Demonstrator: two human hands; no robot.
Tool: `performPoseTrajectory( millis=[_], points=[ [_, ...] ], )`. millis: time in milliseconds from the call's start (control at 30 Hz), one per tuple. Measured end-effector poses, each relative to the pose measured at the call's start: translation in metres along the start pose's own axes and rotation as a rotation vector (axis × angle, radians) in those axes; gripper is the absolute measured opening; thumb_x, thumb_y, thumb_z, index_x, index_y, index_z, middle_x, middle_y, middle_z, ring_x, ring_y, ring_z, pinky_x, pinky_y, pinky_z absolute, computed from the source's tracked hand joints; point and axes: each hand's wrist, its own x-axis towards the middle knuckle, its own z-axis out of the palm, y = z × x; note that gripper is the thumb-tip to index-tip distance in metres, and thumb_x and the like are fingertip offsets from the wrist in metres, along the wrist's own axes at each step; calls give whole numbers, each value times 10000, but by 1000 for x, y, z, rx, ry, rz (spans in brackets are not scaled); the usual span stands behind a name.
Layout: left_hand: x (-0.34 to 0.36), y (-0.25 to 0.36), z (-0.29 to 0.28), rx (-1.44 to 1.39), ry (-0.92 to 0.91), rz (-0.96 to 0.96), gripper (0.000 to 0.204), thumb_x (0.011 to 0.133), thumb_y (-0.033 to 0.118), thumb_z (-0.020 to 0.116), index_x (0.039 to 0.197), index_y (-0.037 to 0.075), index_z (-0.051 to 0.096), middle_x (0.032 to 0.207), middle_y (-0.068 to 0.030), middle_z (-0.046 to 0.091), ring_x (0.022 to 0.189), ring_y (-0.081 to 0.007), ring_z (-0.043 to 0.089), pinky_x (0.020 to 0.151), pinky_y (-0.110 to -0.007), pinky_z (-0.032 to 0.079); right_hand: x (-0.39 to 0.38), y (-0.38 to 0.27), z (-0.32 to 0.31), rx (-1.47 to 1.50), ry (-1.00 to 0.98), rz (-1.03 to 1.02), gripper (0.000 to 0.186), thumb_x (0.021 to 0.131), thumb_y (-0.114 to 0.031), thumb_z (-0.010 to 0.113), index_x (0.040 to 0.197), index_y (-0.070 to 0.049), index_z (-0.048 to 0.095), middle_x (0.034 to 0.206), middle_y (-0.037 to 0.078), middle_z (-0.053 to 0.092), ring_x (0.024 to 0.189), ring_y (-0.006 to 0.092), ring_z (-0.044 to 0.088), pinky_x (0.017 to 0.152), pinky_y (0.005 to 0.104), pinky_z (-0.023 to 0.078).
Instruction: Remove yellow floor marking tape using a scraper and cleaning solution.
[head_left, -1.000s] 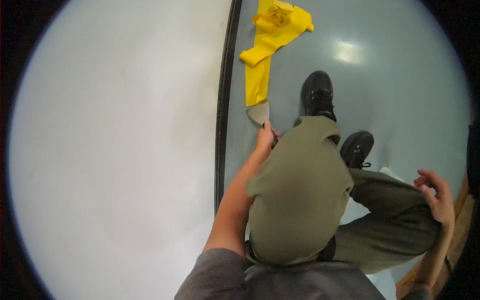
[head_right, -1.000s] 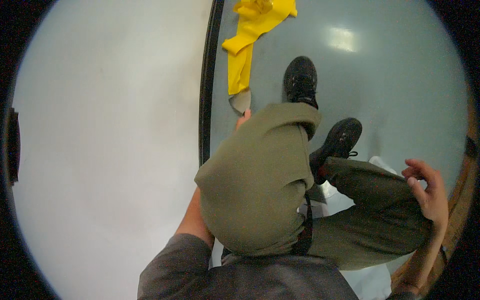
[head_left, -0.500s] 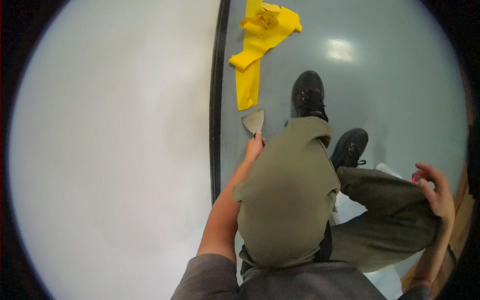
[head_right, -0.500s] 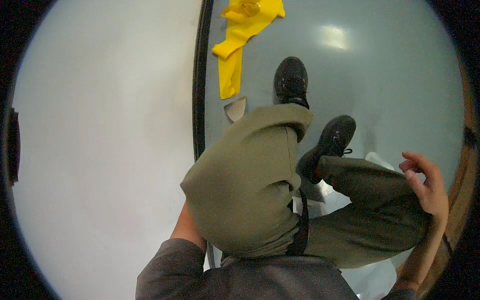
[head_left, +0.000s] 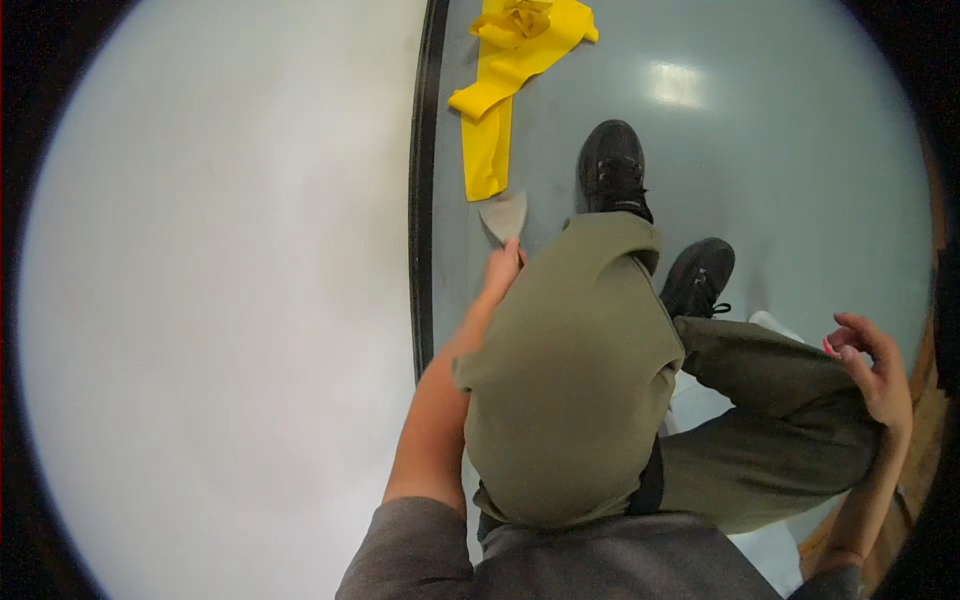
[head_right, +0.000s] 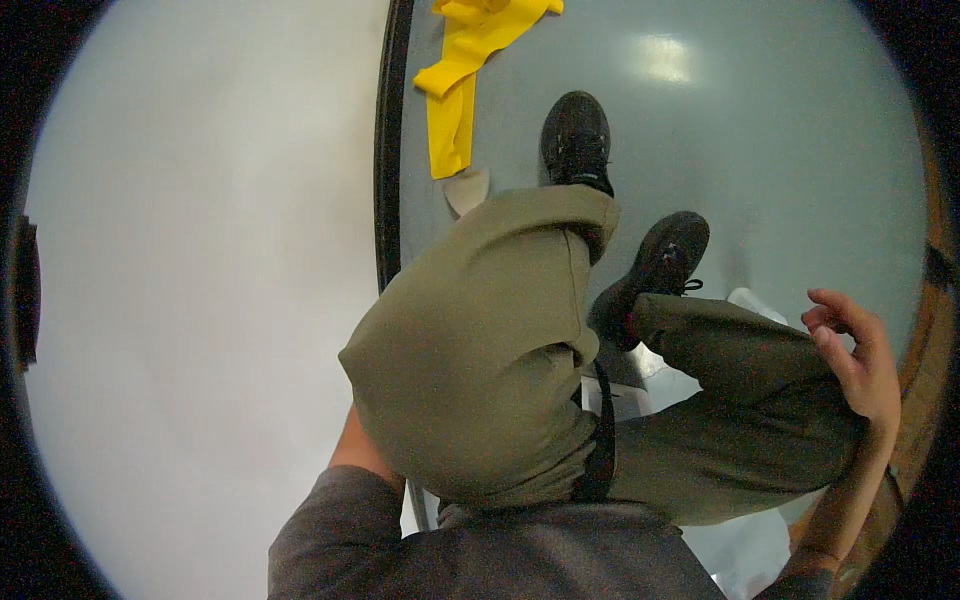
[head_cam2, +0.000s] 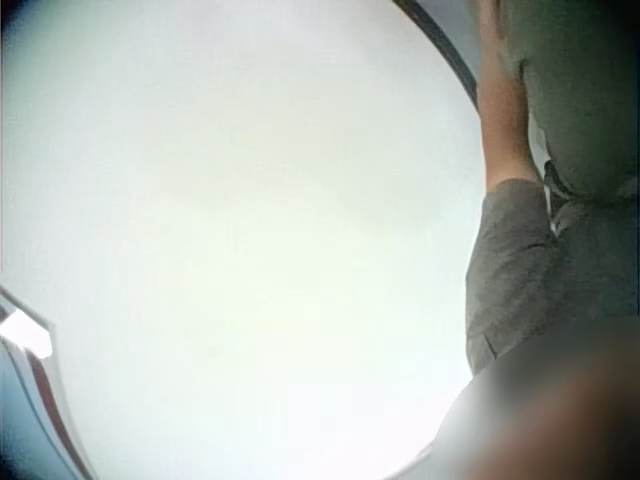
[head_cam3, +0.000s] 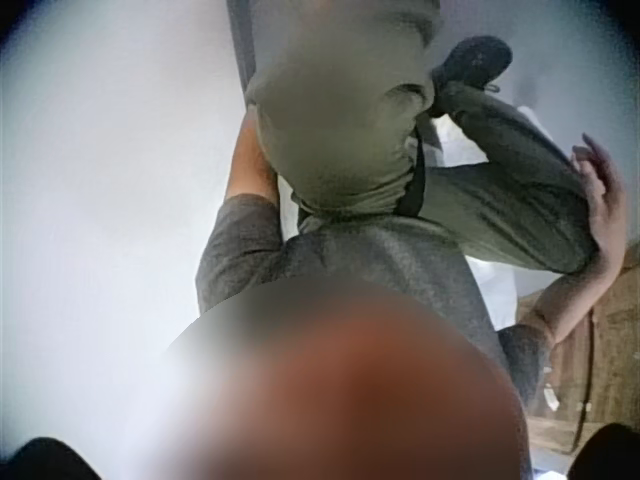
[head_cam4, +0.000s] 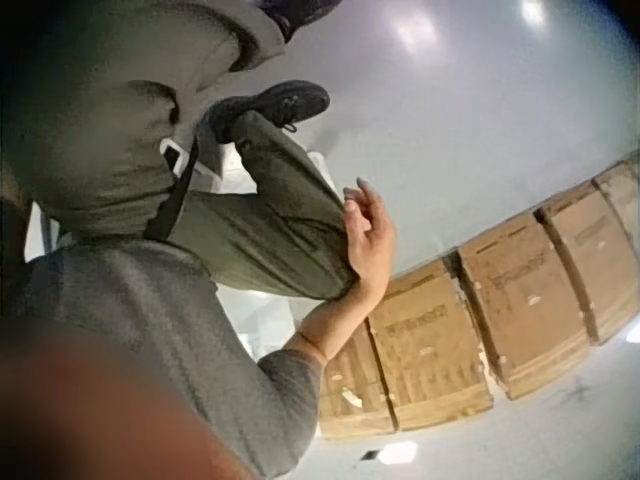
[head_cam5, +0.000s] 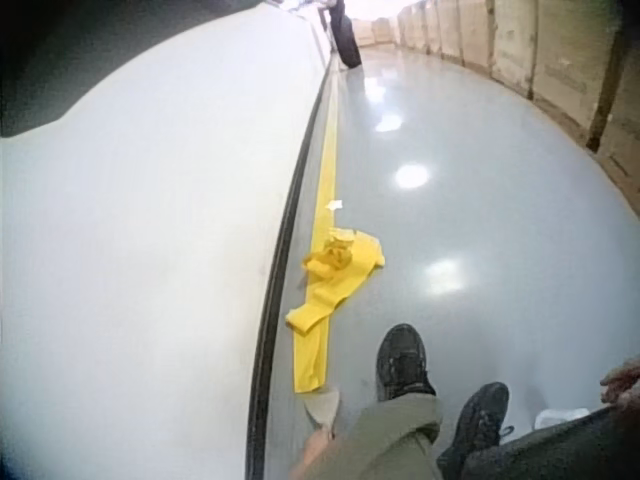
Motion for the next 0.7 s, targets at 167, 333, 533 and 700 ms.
performPoseTrajectory(
  millis=[167, 333, 533, 700],
  points=[
    [-36, 73, -26, -117, -59, -15, 523, 871, 509, 458, 770, 12, 584, 648, -78, 587, 601, -175, 555, 568, -303, 415, 10, -8, -1, -31, -60, -56, 336, 845, -91, 559, 1171, -13, 538, 957, 99, 623, 889, 173, 575, 832, 308, 439],
    [-46, 10, -61, -69, -74, 6, 443, 888, 457, 471, 780, 42, 578, 645, -75, 577, 552, -165, 541, 504, -310, 418, 3, 2, 4, -14, 5, -49, 349, 836, -75, 559, 1179, -16, 530, 965, 94, 615, 905, 170, 567, 838, 305, 434],
    [-46, 66, -101, -318, -96, -146, 411, 880, 470, 495, 801, 69, 537, 600, -49, 514, 465, -183, 506, 412, -344, 397, 9, -1, 4, 39, -13, 33, 360, 841, -93, 569, 1190, -19, 522, 963, 90, 600, 918, 165, 554, 840, 306, 431],
    [-59, 95, -106, 25, -134, -119, 408, 882, 472, 493, 771, 79, 514, 632, -36, 525, 459, -182, 497, 410, -349, 391, 6, 1, -3, -7, -16, -3, 358, 852, -105, 563, 1196, -14, 517, 963, 85, 599, 902, 158, 553, 835, 299, 428]
  ],
)
